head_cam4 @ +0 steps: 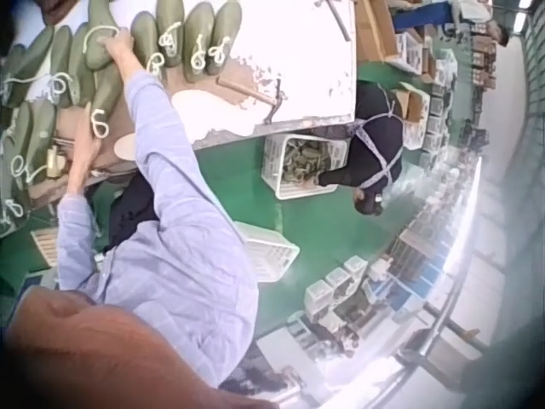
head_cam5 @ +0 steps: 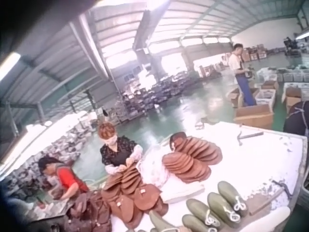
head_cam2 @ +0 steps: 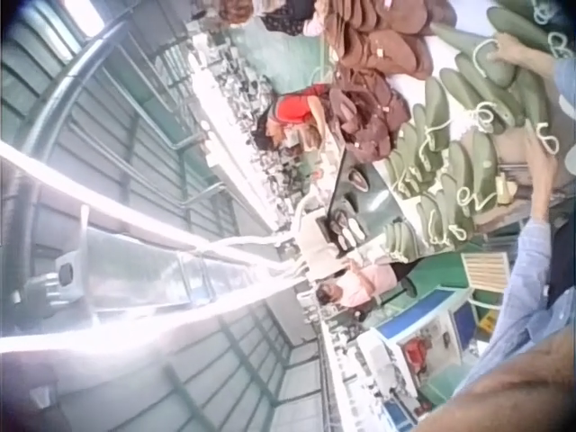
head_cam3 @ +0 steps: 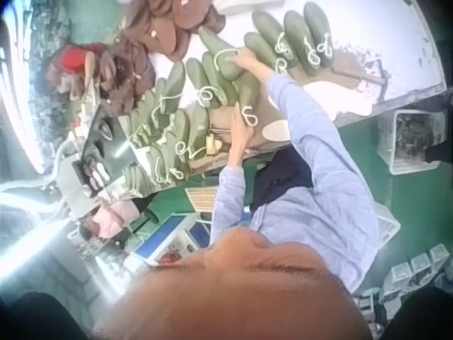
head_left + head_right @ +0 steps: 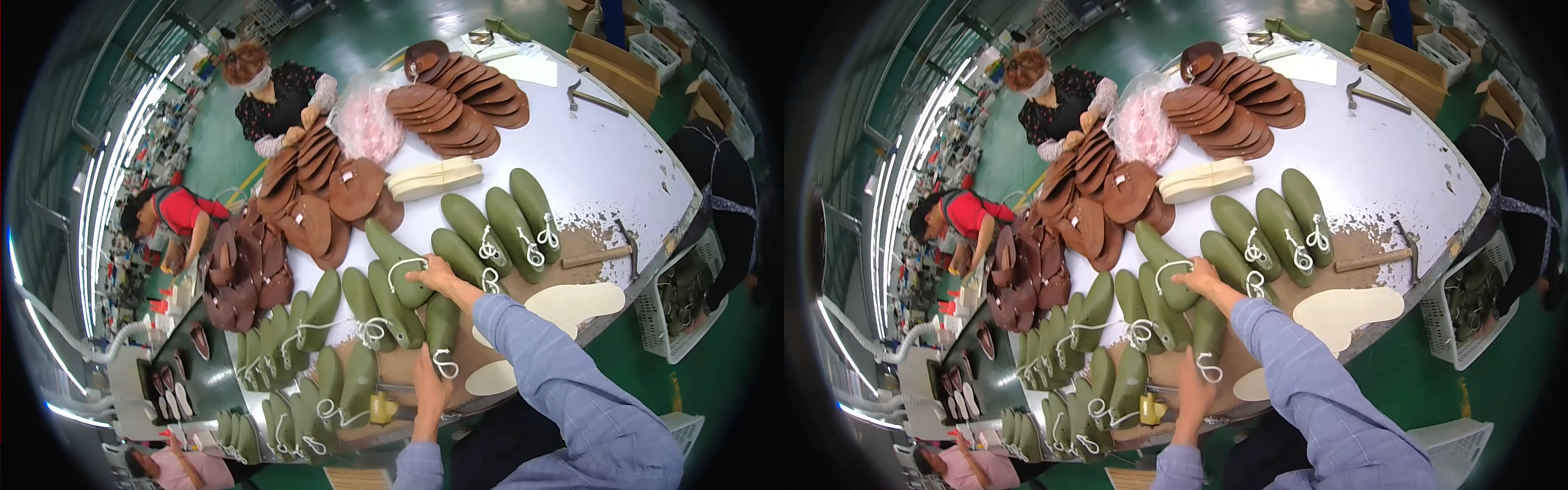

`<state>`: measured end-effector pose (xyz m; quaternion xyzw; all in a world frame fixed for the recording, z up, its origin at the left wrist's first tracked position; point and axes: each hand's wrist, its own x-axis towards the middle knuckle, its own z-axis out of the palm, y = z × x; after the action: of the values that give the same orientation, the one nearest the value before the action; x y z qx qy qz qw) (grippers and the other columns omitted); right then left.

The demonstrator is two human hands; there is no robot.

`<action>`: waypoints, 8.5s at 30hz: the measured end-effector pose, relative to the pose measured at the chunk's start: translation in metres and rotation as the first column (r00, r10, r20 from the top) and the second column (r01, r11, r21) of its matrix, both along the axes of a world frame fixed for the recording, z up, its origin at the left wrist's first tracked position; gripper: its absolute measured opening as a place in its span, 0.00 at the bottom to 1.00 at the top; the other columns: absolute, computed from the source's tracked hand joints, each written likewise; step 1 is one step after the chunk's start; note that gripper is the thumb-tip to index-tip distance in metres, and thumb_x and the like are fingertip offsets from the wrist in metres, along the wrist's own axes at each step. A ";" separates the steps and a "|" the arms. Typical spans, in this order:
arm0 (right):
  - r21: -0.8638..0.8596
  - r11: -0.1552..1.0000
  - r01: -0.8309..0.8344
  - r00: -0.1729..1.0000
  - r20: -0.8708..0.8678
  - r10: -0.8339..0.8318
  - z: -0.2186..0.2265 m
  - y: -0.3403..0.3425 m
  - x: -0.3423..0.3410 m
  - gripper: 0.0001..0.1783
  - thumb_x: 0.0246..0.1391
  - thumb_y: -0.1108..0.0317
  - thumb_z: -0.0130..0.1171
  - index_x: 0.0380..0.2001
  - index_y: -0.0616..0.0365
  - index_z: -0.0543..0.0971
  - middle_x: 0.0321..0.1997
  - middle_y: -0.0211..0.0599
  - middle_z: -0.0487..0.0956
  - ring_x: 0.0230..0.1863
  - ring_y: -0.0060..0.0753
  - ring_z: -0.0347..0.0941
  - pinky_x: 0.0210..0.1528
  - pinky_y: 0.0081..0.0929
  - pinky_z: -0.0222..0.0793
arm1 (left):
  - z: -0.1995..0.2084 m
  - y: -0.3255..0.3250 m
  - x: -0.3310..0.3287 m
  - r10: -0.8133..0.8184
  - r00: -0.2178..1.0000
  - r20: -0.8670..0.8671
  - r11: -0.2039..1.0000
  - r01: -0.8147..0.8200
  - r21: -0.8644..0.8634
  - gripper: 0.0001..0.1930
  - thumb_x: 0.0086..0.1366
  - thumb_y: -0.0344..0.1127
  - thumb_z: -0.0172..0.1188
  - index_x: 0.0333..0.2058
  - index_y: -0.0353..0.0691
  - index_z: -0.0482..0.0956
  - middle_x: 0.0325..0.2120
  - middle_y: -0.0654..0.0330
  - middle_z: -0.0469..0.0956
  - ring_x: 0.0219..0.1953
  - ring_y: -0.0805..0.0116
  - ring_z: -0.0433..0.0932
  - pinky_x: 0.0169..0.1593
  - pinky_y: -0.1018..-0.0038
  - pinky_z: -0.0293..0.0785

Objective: Assemble shoe components by hammering and using a heat gun.

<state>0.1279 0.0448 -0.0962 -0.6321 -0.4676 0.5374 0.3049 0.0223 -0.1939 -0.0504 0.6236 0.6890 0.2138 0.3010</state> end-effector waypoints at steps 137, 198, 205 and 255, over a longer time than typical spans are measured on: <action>-0.126 0.253 -0.959 0.246 0.063 0.967 0.118 -0.484 -0.133 0.40 0.51 0.46 0.62 0.57 0.66 0.67 0.40 0.64 0.79 0.42 0.63 0.76 0.47 0.45 0.72 | -0.006 -0.387 -0.232 0.343 0.919 -0.195 0.920 -0.286 0.269 0.33 0.41 0.38 0.75 0.52 0.49 0.78 0.57 0.56 0.70 0.58 0.50 0.68 0.61 0.52 0.62; -0.079 0.994 0.078 0.854 -0.508 -0.107 0.140 -0.303 0.139 0.43 0.45 0.72 0.63 0.65 0.65 0.59 0.58 0.40 0.71 0.57 0.33 0.69 0.59 0.29 0.67 | -0.009 -0.018 -0.003 -0.039 0.998 0.052 0.938 0.018 0.347 0.40 0.53 0.36 0.68 0.63 0.35 0.60 0.64 0.42 0.58 0.65 0.39 0.57 0.65 0.50 0.57; 0.039 0.996 -0.082 0.996 -0.013 0.083 0.093 -0.229 0.108 0.57 0.38 0.63 0.69 0.70 0.65 0.50 0.63 0.54 0.66 0.64 0.46 0.64 0.64 0.32 0.61 | -0.032 0.004 0.024 0.254 0.935 0.248 0.912 -0.317 0.260 0.33 0.55 0.27 0.64 0.59 0.29 0.64 0.53 0.38 0.71 0.57 0.41 0.69 0.61 0.58 0.64; 0.195 0.738 -0.646 0.713 0.498 0.493 0.114 -0.355 -0.325 0.23 0.62 0.65 0.55 0.57 0.66 0.70 0.60 0.55 0.71 0.63 0.53 0.65 0.65 0.40 0.59 | 0.006 -0.276 -0.751 0.724 0.328 -0.607 0.575 -0.772 0.270 0.39 0.41 0.48 0.77 0.54 0.47 0.73 0.66 0.45 0.53 0.68 0.41 0.49 0.63 0.34 0.50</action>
<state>-0.1973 -0.3103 0.0180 -0.4858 -0.7845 0.3652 0.1232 -0.7283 -0.4702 -0.0439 0.2565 0.9611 0.0684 -0.0758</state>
